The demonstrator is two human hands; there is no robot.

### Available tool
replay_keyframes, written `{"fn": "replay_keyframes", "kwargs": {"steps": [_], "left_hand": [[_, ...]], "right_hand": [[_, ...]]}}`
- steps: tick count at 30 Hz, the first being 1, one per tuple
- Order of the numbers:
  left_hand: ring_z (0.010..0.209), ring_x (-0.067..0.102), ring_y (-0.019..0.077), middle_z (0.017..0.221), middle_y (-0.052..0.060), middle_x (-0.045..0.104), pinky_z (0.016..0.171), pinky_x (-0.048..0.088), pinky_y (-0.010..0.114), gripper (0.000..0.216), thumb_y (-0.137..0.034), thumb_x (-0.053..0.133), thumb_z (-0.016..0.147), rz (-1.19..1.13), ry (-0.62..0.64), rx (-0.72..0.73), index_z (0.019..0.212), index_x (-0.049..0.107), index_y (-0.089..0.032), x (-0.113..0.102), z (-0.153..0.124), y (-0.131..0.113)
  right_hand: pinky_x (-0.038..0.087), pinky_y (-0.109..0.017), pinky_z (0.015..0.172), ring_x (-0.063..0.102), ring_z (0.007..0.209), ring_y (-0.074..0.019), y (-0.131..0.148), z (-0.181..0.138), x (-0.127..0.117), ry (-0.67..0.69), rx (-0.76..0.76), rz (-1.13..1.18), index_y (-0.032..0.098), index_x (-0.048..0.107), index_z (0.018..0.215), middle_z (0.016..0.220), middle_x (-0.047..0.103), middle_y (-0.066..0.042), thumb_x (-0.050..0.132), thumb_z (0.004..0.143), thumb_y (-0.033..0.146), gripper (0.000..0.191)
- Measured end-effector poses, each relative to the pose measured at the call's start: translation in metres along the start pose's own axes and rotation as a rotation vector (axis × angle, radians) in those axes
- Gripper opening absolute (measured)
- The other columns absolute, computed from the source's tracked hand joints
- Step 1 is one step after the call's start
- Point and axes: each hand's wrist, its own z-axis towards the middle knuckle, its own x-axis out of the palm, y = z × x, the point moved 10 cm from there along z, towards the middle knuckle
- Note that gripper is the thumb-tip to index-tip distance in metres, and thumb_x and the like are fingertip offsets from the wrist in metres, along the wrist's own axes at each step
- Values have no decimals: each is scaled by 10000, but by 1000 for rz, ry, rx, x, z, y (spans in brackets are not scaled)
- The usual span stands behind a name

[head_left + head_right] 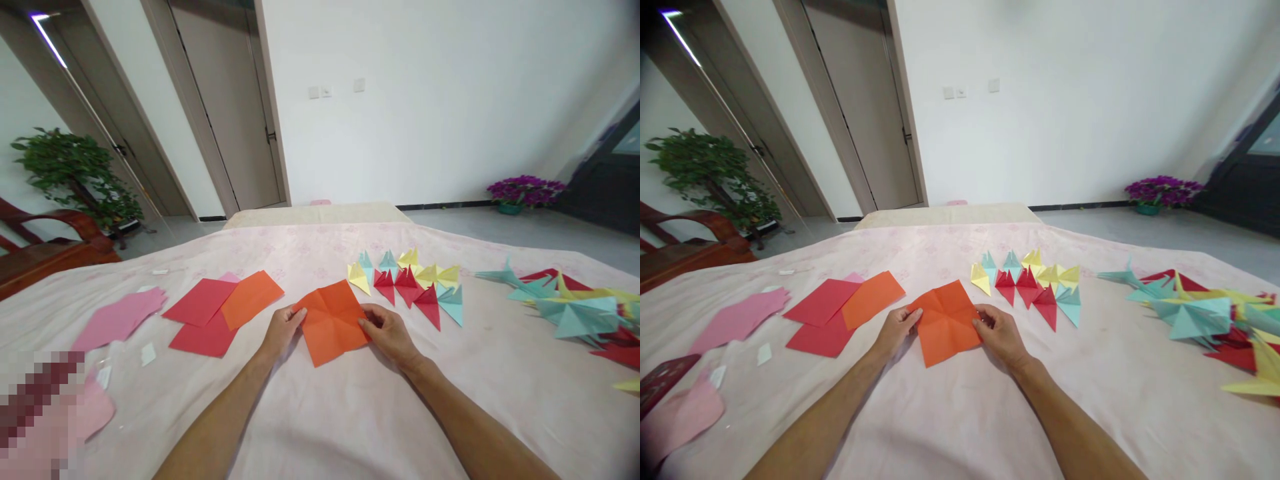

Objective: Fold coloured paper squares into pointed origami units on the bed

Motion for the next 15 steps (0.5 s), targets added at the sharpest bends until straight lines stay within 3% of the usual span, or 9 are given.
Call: {"fn": "replay_keyframes", "kwargs": {"steps": [5, 10, 12, 15], "left_hand": [[499, 415, 79, 578, -17, 539, 483, 305, 217, 394, -512, 679, 789, -95, -36, -7, 678, 610, -140, -6, 0, 2], [578, 506, 87, 736, 10, 630, 495, 341, 180, 363, -508, 655, 815, -27, 125, 3, 851, 654, -147, 10, -5, -8], [655, 568, 111, 844, 38, 679, 554, 410, 190, 378, -478, 707, 776, 1, 192, 12, 955, 673, -147, 18, -7, -9], [847, 639, 183, 978, 88, 710, 765, 499, 275, 398, -412, 725, 771, -31, 239, 68, 1048, 678, -131, 24, -8, -12]], "right_hand": [[526, -306, 713, 667, 807, -205, -8, 3, 6, 60, 31, 72, 175, 684, 1107, 903, 728, -41, 574, 782, 293, 363], [505, -286, 633, 631, 714, -187, -17, 5, -3, -49, 63, 137, 167, 707, 1054, 777, 693, -29, 641, 746, 328, 353], [495, -274, 605, 621, 692, -181, -20, 5, -3, -64, 71, 199, 168, 715, 1032, 738, 682, -23, 671, 728, 341, 353], [471, -252, 570, 598, 652, -160, -21, 6, -1, -47, 84, 253, 162, 715, 1028, 704, 665, -12, 693, 712, 351, 369]]}}
